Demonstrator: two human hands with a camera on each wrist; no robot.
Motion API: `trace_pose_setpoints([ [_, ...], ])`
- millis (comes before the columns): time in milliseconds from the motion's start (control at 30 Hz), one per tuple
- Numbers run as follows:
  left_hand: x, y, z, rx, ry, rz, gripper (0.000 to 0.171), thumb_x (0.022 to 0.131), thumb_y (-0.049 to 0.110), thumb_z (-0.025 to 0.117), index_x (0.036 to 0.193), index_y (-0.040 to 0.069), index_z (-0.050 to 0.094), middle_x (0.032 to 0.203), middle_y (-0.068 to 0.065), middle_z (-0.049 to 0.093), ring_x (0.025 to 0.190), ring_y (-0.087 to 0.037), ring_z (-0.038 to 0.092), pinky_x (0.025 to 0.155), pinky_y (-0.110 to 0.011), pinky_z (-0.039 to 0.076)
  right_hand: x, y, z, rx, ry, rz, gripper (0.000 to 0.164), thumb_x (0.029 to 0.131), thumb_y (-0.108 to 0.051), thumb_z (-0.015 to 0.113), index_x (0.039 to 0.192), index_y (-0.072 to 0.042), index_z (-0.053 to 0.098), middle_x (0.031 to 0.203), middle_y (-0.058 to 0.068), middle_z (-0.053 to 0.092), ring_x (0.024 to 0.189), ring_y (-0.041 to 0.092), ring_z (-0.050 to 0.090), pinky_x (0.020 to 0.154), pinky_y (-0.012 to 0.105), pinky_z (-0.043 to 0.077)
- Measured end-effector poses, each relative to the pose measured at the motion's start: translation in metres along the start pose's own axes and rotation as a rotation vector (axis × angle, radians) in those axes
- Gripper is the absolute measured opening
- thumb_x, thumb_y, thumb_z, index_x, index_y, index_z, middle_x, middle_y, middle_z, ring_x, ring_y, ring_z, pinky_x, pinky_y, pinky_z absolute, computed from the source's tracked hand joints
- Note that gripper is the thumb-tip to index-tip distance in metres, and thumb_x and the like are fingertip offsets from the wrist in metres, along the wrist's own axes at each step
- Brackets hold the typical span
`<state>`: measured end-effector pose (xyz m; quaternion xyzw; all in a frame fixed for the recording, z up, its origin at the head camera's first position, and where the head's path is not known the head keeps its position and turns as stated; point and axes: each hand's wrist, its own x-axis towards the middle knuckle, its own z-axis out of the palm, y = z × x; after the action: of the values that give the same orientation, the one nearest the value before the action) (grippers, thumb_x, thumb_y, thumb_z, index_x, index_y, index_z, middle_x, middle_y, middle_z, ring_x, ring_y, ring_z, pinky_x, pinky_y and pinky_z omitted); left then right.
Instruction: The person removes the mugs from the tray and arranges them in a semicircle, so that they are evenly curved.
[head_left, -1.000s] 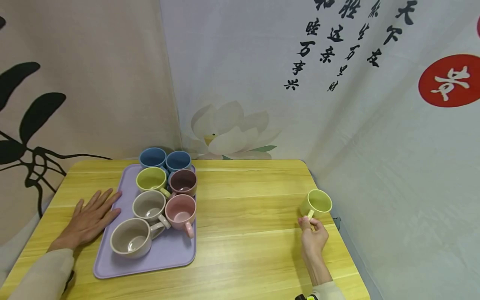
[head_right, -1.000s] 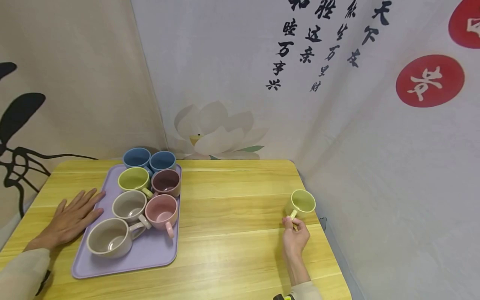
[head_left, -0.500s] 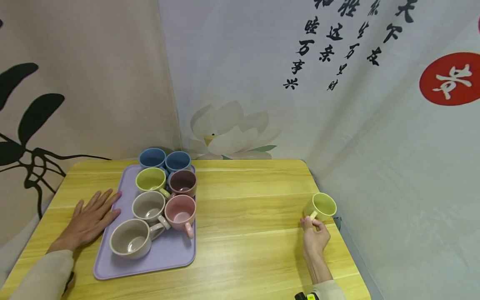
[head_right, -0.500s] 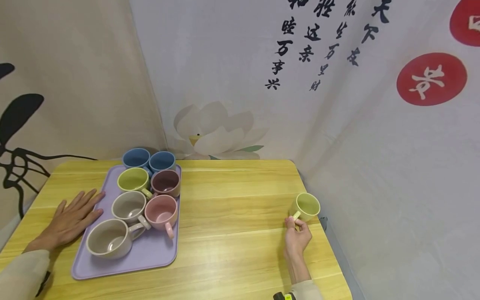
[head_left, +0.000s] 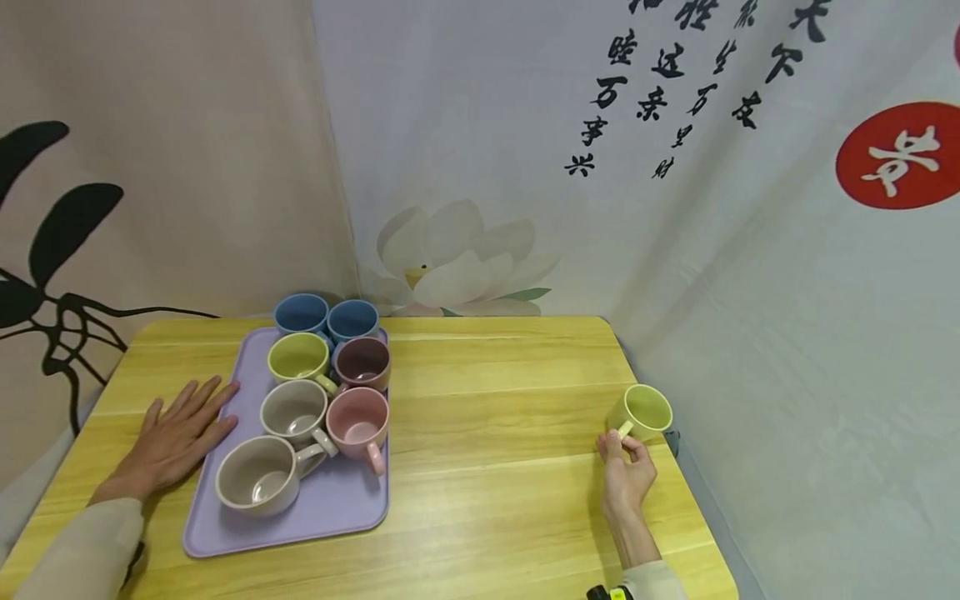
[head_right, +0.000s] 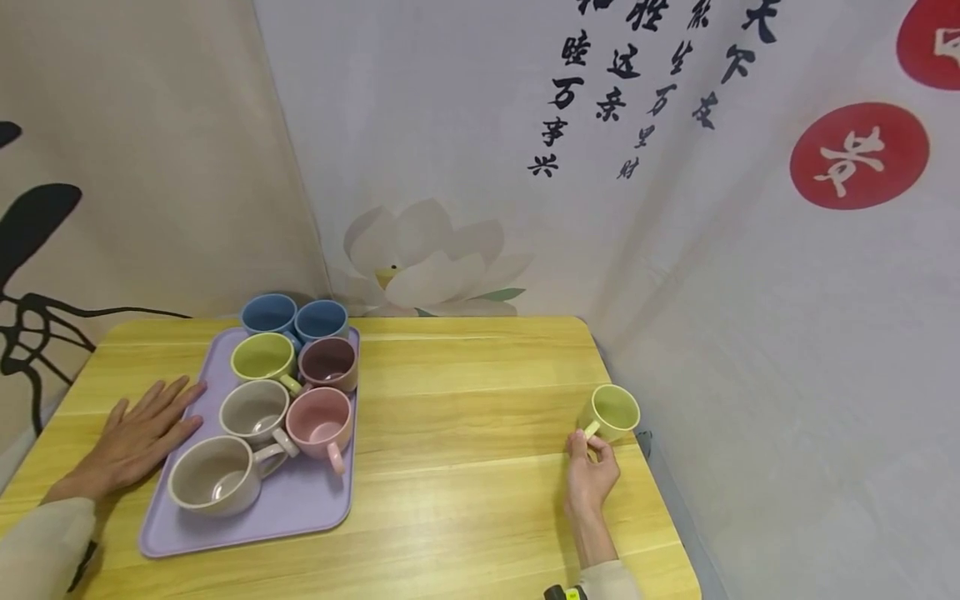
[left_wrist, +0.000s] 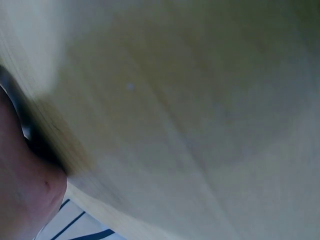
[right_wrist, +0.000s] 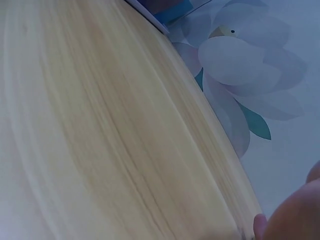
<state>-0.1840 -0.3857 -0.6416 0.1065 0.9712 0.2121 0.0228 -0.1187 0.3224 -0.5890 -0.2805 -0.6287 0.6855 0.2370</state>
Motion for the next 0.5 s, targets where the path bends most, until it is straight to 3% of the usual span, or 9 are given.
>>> trace_pose_setpoints([
  [333, 0.0008, 0.0028, -0.0005, 0.020, -0.007, -0.020, 0.075, 0.120, 0.057, 0.041, 0.183, 0.028, 0.014, 0.190, -0.024, 0.008, 0.176, -0.057, -0.006, 0.132, -0.081, -0.023, -0.0023, 0.0016, -0.0036, -0.094, -0.032, 0.013, 0.033, 0.113, -0.020, 0.071, 0.131, 0.005, 0.059, 0.123, 0.006, 0.062, 0.099, 0.007, 0.080, 0.100, 0.024, 0.067],
  [500, 0.0003, 0.0007, -0.0007, 0.005, -0.018, -0.024, 0.075, 0.119, 0.059, 0.040, 0.183, 0.030, 0.013, 0.191, -0.023, 0.006, 0.176, -0.056, -0.007, 0.132, -0.080, -0.025, -0.0055, 0.0035, -0.0031, -0.091, -0.031, 0.001, 0.044, 0.110, -0.022, 0.075, 0.139, 0.005, 0.055, 0.128, 0.007, 0.056, 0.098, 0.003, 0.073, 0.091, 0.020, 0.067],
])
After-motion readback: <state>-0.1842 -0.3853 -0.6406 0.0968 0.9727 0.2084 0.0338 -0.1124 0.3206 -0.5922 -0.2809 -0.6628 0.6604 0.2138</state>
